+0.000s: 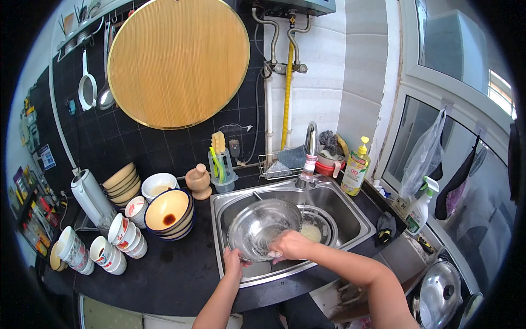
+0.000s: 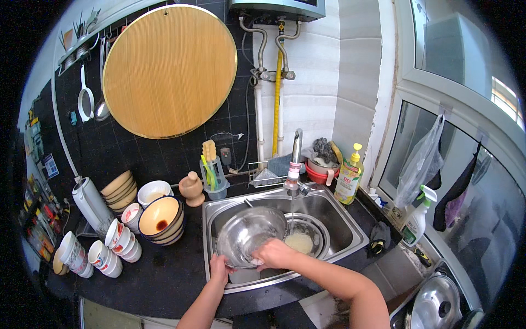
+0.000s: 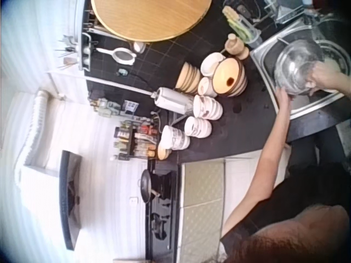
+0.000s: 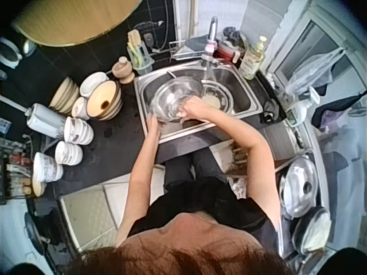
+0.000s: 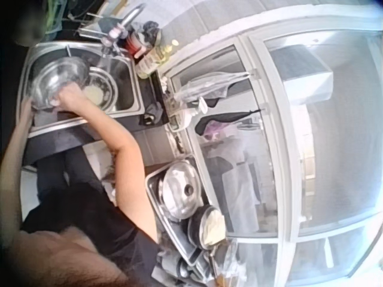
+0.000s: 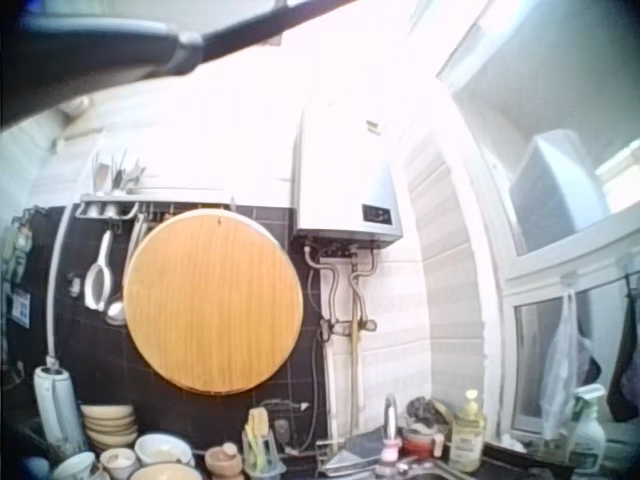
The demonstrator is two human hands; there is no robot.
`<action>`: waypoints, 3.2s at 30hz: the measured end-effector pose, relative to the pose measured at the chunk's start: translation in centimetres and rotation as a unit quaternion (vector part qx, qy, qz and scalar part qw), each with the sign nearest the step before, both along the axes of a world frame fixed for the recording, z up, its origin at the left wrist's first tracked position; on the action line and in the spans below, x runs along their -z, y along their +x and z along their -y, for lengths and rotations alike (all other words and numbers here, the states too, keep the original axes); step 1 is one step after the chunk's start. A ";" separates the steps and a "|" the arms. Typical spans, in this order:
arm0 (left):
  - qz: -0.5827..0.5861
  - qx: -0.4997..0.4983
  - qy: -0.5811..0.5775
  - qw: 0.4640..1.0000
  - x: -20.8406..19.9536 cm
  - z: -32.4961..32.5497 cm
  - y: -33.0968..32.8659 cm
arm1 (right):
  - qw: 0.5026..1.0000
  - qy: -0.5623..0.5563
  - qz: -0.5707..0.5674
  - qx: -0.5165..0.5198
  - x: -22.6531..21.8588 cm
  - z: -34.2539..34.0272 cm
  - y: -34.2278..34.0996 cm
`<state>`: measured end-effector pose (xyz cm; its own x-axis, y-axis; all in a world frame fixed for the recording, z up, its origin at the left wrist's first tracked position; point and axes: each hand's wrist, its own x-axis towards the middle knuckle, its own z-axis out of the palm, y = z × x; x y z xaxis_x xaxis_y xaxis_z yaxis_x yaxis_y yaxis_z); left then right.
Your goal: The person washes a stack of dirty dishes in a kitchen sink using a sponge and running water. They scrub and rinse bowls, plates, and chopsticks one by one, placing the cleaned items into a metal strainer in the sink.
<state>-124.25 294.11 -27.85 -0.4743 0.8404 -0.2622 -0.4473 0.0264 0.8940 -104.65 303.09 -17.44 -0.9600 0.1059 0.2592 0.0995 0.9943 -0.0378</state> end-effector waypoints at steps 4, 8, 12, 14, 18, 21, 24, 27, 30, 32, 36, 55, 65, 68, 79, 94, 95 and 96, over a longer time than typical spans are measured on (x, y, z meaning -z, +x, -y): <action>0.029 0.097 -0.062 0.993 0.4 -0.7 -1.1 | 0.996 0.046 -0.075 -0.002 -1.6 -0.5 -1.5; -0.324 0.016 -0.095 0.941 1.5 -2.0 -1.0 | 0.985 0.041 -0.168 0.014 -2.1 -1.7 -1.8; -0.411 0.224 0.062 0.882 0.0 -1.2 -2.3 | 0.976 -0.006 -0.218 0.004 -3.5 -2.6 -2.1; -0.347 0.234 0.039 0.907 -5.1 0.2 0.1 | 0.975 -0.045 -0.211 0.042 -3.8 -3.4 -1.6; -0.344 0.135 0.107 0.923 -4.6 -1.3 0.6 | 0.900 -0.239 -0.332 0.150 -4.2 -3.8 -1.8; -0.310 0.065 0.121 0.941 -4.7 -2.2 0.4 | 0.877 -0.104 -0.402 0.240 -4.2 -4.1 -1.6; -0.264 -0.010 0.132 0.955 -7.0 -2.2 1.6 | 0.918 -0.062 -0.373 0.122 -1.9 -1.9 -1.8; -0.222 -0.039 0.119 0.967 -5.5 -3.1 0.2 | 0.974 0.004 -0.212 0.083 0.2 2.5 -3.1; -0.250 -0.077 0.112 0.959 -6.0 -2.5 -0.2 | 0.974 -0.037 -0.205 0.089 -0.5 2.2 -4.3; -0.314 -0.088 0.110 0.939 -7.4 -1.5 0.8 | 0.946 -0.059 -0.296 0.115 0.5 -2.7 -5.3; -0.342 -0.091 0.154 0.922 -8.1 -1.7 0.1 | 0.819 -0.303 -0.436 0.216 -0.7 -5.7 -4.3; -0.008 -0.109 0.196 0.974 -12.4 -0.9 -0.5 | 0.669 -0.515 -0.525 0.107 3.8 -6.2 -3.0; 0.039 -0.180 0.171 0.968 -13.0 -2.8 1.4 | 0.926 -0.063 -0.311 0.203 -1.0 3.5 -4.5; -0.009 -0.161 0.186 0.969 -11.7 -2.6 1.1 | 0.921 -0.063 -0.332 0.195 -3.0 1.2 -5.6; 0.036 -0.173 0.213 0.961 -12.2 -3.0 0.5 | 0.913 -0.105 -0.363 0.151 1.8 3.6 -4.7; -0.038 -0.034 0.172 0.984 -14.6 -0.5 0.8 | 0.711 -0.552 -0.417 0.127 -3.8 -10.8 -3.7; 0.026 -0.041 0.221 0.974 -15.0 -0.8 0.8 | 0.686 -0.566 -0.451 0.073 -0.4 -12.7 -3.1; 0.038 -0.042 0.198 0.979 -15.5 -0.4 0.7 | 0.632 -0.599 -0.487 0.071 1.0 -11.4 -3.4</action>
